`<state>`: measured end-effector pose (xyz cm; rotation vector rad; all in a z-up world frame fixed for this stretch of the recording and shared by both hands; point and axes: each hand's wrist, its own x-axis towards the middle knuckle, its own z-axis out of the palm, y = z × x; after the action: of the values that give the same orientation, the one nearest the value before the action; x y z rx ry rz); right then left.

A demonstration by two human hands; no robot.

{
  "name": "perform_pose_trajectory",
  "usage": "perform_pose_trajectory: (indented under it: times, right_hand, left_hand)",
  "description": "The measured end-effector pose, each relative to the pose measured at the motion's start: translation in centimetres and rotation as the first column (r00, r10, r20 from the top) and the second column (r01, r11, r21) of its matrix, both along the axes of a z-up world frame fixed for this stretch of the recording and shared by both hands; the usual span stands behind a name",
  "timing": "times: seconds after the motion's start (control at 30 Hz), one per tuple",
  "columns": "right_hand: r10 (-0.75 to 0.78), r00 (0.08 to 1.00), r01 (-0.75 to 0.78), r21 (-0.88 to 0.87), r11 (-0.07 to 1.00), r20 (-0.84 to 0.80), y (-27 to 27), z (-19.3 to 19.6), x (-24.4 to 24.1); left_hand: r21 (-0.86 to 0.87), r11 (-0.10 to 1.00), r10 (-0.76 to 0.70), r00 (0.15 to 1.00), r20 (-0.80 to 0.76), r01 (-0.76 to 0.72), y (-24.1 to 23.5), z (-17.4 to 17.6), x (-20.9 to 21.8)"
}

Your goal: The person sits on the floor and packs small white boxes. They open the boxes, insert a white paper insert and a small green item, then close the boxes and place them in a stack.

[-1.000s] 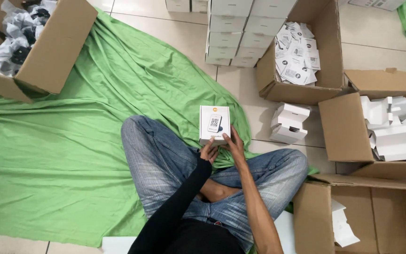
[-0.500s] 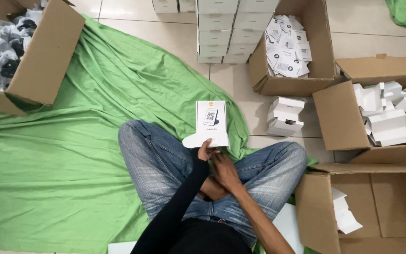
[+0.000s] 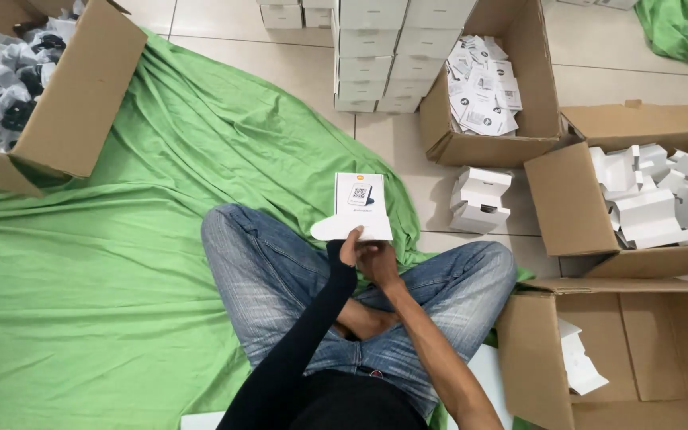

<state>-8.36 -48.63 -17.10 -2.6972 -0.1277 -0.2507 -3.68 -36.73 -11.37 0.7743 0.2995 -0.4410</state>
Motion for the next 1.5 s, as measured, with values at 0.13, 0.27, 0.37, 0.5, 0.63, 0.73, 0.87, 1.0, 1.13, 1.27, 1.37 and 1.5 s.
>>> perform_pose_trajectory:
  times: [0.13, 0.27, 0.37, 0.5, 0.63, 0.73, 0.87, 1.0, 1.13, 1.27, 1.37, 1.5]
  right_hand:
    - [-0.011, 1.0, 0.011, 0.039, 0.999, 0.009, 2.5, 10.9, 0.3]
    - [-0.046, 0.989, 0.053, 0.05, 0.997, -0.141, 3.4, 15.9, -0.2]
    - [-0.025, 0.984, 0.034, 0.048, 0.998, -0.177, 2.9, 15.3, -0.5]
    - [0.035, 0.991, -0.03, 0.042, 0.999, -0.132, 0.7, 12.1, 0.2]
    - [-0.035, 0.979, 0.048, 0.06, 0.997, -0.199, 0.0, 18.2, 2.9]
    - [-0.058, 0.988, 0.069, 0.07, 0.995, -0.146, -1.6, 19.0, 5.5]
    - [0.018, 0.998, -0.022, -0.068, 0.997, -0.056, -2.7, 17.4, 7.3]
    - [0.014, 0.99, -0.03, -0.116, 0.993, -0.137, -2.6, 17.2, 7.3]
    - [0.003, 0.99, -0.022, -0.135, 0.991, -0.141, -3.1, 16.9, 7.0]
    - [0.057, 0.997, -0.059, -0.042, 0.997, -0.056, -3.5, 20.0, 5.9]
    - [0.056, 0.997, -0.051, 0.111, 0.993, -0.045, -3.5, 23.5, 4.9]
    - [0.039, 0.999, -0.024, 0.331, 0.943, -0.037, -3.6, 25.8, 3.3]
  left_hand:
    - [0.0, 0.999, -0.031, 0.953, 0.302, 0.033, 2.2, 13.4, 4.7]
    - [0.45, 0.885, -0.245, 0.707, 0.663, -0.115, 4.0, 18.8, 9.6]
    - [0.726, 0.646, -0.538, 0.534, 0.652, -0.235, 5.4, 14.2, 11.8]
    - [0.733, 0.463, -0.792, 0.138, 0.595, -0.499, 6.6, 7.4, 12.5]
    - [0.787, 0.296, -0.904, 0.106, 0.413, -0.541, 5.9, 5.0, 12.5]
    - [0.863, 0.017, -0.974, 0.185, 0.127, -0.505, 4.8, 7.0, 11.8]
    - [0.854, -0.025, -0.971, 0.217, 0.104, -0.52, 4.3, 6.7, 11.6]
    - [0.859, 0.044, -0.962, 0.21, 0.174, -0.511, 4.9, 5.7, 11.4]
    - [0.843, 0.058, -0.953, 0.221, 0.206, -0.535, 5.1, 5.1, 11.5]
    - [0.871, 0.156, -0.931, 0.226, 0.287, -0.466, 6.4, 7.9, 10.9]
    - [0.855, 0.341, -0.869, 0.217, 0.445, -0.39, 7.8, 12.5, 10.0]
    - [0.825, 0.544, -0.752, 0.349, 0.559, -0.151, 9.5, 16.2, 8.8]
